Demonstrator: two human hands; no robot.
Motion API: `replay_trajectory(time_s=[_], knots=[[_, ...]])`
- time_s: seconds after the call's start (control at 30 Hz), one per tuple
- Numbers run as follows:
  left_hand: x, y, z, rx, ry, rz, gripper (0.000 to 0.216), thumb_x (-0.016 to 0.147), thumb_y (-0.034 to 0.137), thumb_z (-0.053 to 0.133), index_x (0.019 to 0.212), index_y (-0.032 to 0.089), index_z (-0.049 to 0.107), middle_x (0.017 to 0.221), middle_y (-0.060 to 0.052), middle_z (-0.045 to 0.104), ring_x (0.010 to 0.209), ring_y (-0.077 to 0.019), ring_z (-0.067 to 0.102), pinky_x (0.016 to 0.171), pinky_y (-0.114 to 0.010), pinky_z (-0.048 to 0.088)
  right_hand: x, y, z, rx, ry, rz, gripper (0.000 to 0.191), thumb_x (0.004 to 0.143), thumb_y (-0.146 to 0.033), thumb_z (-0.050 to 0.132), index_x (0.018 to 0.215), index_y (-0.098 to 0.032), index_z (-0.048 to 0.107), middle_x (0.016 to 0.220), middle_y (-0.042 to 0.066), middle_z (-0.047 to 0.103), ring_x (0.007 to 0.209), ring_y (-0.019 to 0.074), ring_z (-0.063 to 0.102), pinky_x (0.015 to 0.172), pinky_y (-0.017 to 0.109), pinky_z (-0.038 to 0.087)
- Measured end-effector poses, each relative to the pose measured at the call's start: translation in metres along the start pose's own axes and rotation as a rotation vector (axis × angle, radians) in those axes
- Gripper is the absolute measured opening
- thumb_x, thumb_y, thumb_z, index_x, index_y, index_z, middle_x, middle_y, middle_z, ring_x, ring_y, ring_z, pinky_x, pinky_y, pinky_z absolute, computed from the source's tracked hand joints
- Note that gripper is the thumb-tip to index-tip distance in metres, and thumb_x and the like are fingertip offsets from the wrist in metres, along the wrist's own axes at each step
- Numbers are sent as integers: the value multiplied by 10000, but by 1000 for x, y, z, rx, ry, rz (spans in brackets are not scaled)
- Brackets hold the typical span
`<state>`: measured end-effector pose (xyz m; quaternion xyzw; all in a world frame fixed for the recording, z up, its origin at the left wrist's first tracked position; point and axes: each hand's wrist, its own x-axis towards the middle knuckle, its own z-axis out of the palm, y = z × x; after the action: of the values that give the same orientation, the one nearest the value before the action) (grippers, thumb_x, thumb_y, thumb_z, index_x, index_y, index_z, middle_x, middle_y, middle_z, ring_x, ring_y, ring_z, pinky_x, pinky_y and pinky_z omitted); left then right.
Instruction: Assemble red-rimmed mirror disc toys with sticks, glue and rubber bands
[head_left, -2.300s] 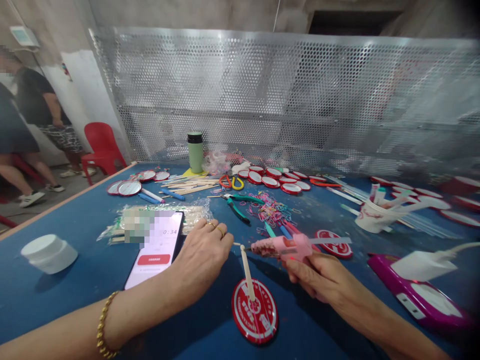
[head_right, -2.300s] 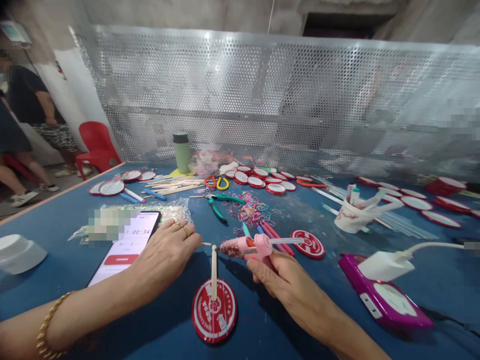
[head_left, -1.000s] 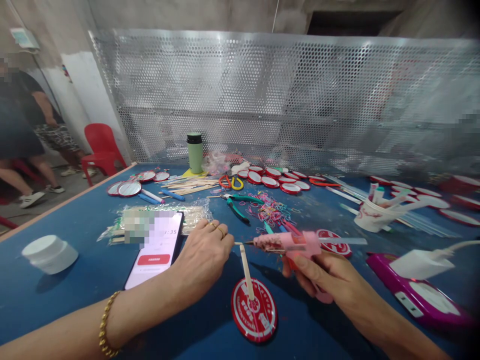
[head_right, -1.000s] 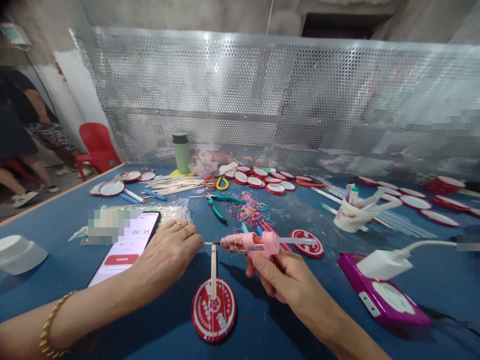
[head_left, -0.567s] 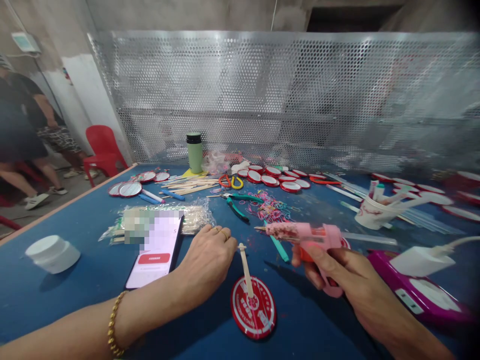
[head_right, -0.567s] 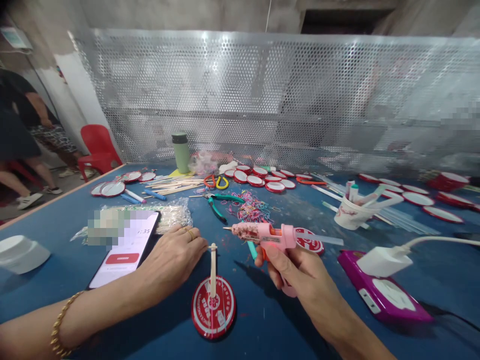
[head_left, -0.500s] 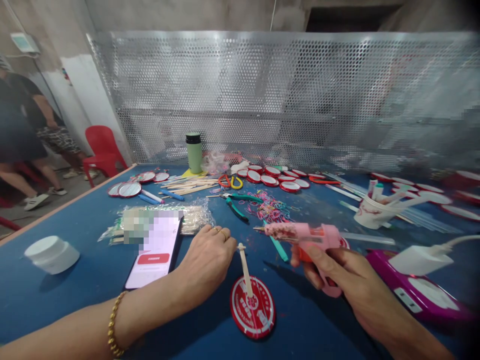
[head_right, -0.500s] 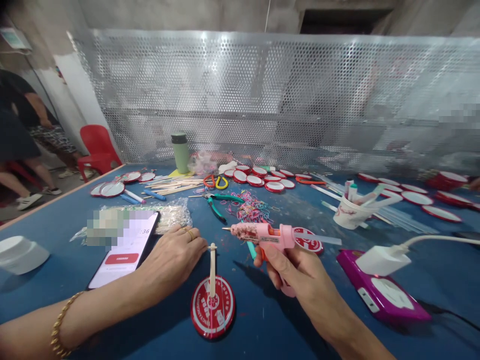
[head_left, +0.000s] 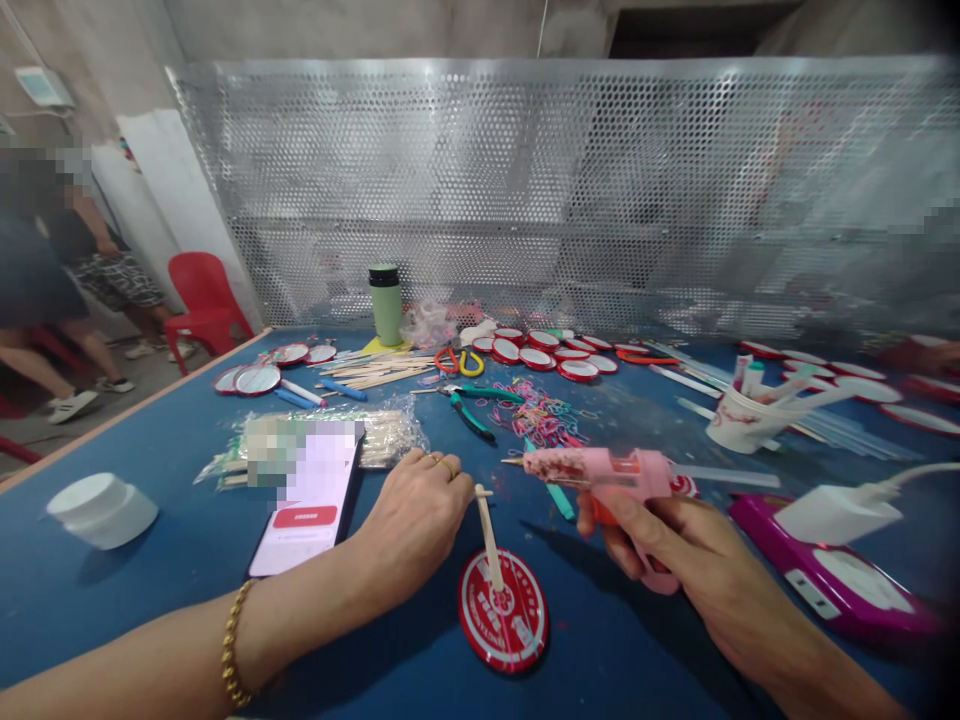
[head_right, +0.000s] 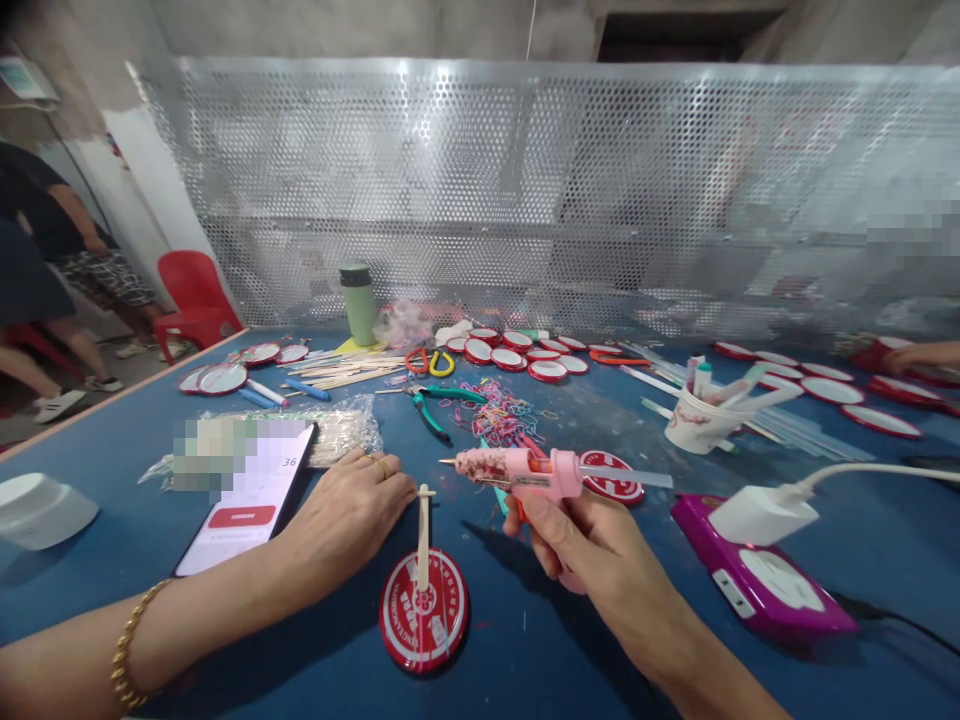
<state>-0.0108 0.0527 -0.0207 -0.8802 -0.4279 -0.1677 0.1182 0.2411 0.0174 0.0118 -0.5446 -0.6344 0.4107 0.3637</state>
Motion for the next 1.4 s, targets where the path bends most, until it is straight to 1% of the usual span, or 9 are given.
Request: replay_trajectory(time_s=[0.37, 0.67, 0.83, 0.9, 1.0, 1.1, 1.2, 1.3, 1.4], knots=[[0, 0, -3, 7, -37, 3, 259, 977, 186, 428, 820, 187, 634, 808, -45, 633, 744, -206, 570, 713, -362, 395, 0, 5, -1, -1, -14, 4, 503, 900, -619, 501, 808, -161, 687, 552, -8, 481, 519, 99, 392, 470, 242, 265], [1, -1, -2, 14, -29, 7, 268, 980, 191, 422, 821, 188, 637, 799, -44, 633, 738, -206, 570, 701, -360, 392, -1, 1, 0, -17, -4, -6, 497, 893, -616, 509, 792, -163, 688, 550, -6, 479, 515, 103, 392, 470, 243, 283], [0, -1, -1, 16, -1, 17, 259, 977, 201, 430, 839, 184, 649, 796, -46, 634, 746, -207, 580, 710, -363, 399, 1, 2, -1, -21, -1, 9, 498, 887, -624, 510, 798, -167, 688, 545, -11, 477, 509, 102, 389, 466, 240, 279], [0, 0, -2, 9, 0, 15, 260, 976, 210, 430, 851, 181, 656, 801, -51, 638, 755, -210, 587, 715, -367, 405, 0, 1, -1, -25, -1, 3, 502, 887, -625, 508, 794, -166, 687, 546, -11, 479, 512, 102, 392, 472, 240, 282], [1, 2, -9, -16, -29, -9, 272, 975, 218, 418, 870, 175, 665, 826, -62, 651, 773, -221, 601, 722, -379, 421, -1, -1, 0, -30, 0, -8, 519, 881, -635, 507, 764, -159, 680, 545, -8, 477, 509, 103, 391, 476, 243, 286], [1, 0, -16, -29, -33, -45, 216, 911, 125, 456, 932, 165, 667, 883, -76, 666, 827, -233, 614, 755, -392, 433, -1, -3, 1, -32, 15, -12, 520, 884, -630, 508, 753, -157, 679, 548, -4, 481, 511, 106, 399, 477, 244, 294], [0, -3, -20, -8, 5, -89, 273, 862, 44, 454, 984, 164, 666, 934, -89, 676, 874, -236, 617, 790, -399, 431, -1, -3, 1, -34, 28, -25, 521, 878, -633, 516, 750, -158, 687, 543, 2, 489, 508, 111, 409, 470, 246, 309], [-1, -5, -21, 3, 7, -100, 297, 875, 38, 435, 987, 172, 675, 926, -85, 677, 856, -232, 615, 785, -400, 424, -1, -2, 1, -34, 37, -21, 520, 874, -632, 527, 745, -156, 691, 541, 3, 497, 503, 109, 415, 465, 243, 319], [-2, -4, -22, -19, -34, -65, 280, 899, 72, 443, 975, 183, 689, 903, -76, 670, 840, -232, 606, 760, -394, 418, -2, -2, 1, -33, 39, -12, 512, 880, -625, 528, 752, -156, 689, 549, 1, 496, 510, 105, 417, 471, 239, 324]])
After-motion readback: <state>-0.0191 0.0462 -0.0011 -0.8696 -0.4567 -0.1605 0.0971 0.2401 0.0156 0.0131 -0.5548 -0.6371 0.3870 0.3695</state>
